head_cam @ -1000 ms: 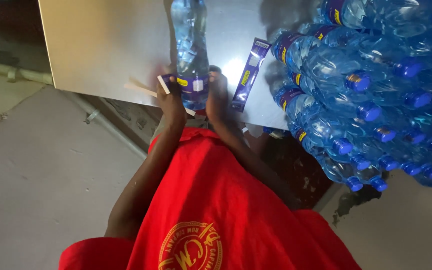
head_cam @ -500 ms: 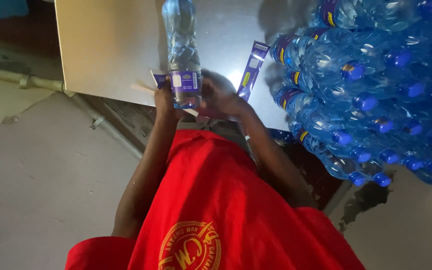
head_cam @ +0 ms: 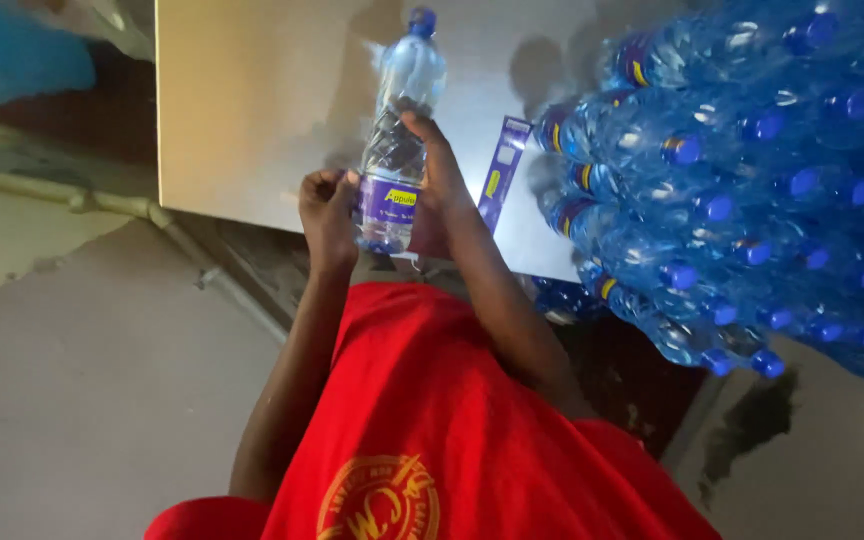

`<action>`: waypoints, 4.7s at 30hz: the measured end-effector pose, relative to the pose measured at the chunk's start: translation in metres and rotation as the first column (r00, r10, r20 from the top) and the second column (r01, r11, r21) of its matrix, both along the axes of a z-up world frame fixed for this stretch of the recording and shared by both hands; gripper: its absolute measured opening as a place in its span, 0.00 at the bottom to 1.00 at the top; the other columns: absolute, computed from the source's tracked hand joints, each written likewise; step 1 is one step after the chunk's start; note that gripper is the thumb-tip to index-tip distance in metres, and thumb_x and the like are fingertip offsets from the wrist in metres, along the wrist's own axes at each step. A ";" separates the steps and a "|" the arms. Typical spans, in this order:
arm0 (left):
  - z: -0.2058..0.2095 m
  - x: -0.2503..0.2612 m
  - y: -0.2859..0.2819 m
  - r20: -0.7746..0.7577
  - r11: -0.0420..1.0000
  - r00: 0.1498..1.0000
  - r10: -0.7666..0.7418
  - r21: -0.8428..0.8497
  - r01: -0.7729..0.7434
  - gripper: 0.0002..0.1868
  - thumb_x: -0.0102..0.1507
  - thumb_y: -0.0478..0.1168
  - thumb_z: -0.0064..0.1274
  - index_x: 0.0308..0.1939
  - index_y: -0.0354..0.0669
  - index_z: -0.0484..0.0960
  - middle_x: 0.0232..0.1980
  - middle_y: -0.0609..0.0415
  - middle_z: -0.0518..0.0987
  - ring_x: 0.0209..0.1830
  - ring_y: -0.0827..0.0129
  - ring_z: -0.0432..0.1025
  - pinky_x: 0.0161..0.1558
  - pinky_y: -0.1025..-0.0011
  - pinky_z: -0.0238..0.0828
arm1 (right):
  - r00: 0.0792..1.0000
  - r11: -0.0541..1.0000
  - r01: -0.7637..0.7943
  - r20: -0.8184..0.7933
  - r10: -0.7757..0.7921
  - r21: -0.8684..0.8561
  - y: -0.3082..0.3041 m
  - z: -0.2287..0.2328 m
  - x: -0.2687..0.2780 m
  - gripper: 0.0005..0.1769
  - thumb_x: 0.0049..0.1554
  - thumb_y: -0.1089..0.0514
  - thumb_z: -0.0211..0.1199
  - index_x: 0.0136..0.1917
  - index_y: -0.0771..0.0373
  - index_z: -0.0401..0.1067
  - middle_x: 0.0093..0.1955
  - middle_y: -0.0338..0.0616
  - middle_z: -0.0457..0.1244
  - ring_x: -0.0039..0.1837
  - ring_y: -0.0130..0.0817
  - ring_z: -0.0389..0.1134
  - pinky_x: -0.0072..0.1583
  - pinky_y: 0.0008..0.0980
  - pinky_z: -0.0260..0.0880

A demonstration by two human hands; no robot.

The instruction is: Manually applying adhesive labels to plastic water bottles at a workspace.

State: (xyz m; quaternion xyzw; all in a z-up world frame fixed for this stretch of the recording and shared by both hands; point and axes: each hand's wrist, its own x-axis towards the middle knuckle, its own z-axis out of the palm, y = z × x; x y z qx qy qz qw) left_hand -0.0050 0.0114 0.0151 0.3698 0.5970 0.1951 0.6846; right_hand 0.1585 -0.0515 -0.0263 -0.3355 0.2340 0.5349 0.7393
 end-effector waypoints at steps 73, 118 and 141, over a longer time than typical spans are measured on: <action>0.078 0.108 -0.012 0.464 0.780 0.646 -0.606 0.189 0.596 0.04 0.70 0.35 0.67 0.45 0.38 0.89 0.31 0.57 0.77 0.30 0.77 0.73 0.32 0.80 0.70 | 0.430 0.961 0.115 0.885 0.181 -0.252 -0.108 0.132 0.017 0.10 0.73 0.56 0.61 0.61 0.64 0.76 0.46 0.47 0.66 0.53 0.31 0.71 0.58 0.37 0.78; 0.119 0.062 0.042 0.172 0.650 0.827 -0.535 0.709 0.273 0.05 0.71 0.37 0.70 0.51 0.48 0.93 0.42 0.54 0.86 0.42 0.68 0.78 0.51 0.66 0.77 | 0.290 0.961 0.092 0.930 0.225 -0.261 -0.052 0.163 -0.029 0.25 0.68 0.45 0.71 0.70 0.61 0.74 0.57 0.46 0.68 0.60 0.34 0.70 0.64 0.38 0.74; -0.117 0.092 0.164 0.722 0.565 0.582 -0.373 -0.321 0.760 0.11 0.74 0.28 0.45 0.57 0.27 0.82 0.30 0.55 0.79 0.31 0.81 0.77 0.47 0.86 0.72 | 0.183 0.711 0.701 0.946 -0.268 0.065 -0.239 0.254 0.066 0.21 0.73 0.42 0.66 0.75 0.46 0.69 0.46 0.38 0.68 0.41 0.35 0.74 0.47 0.35 0.83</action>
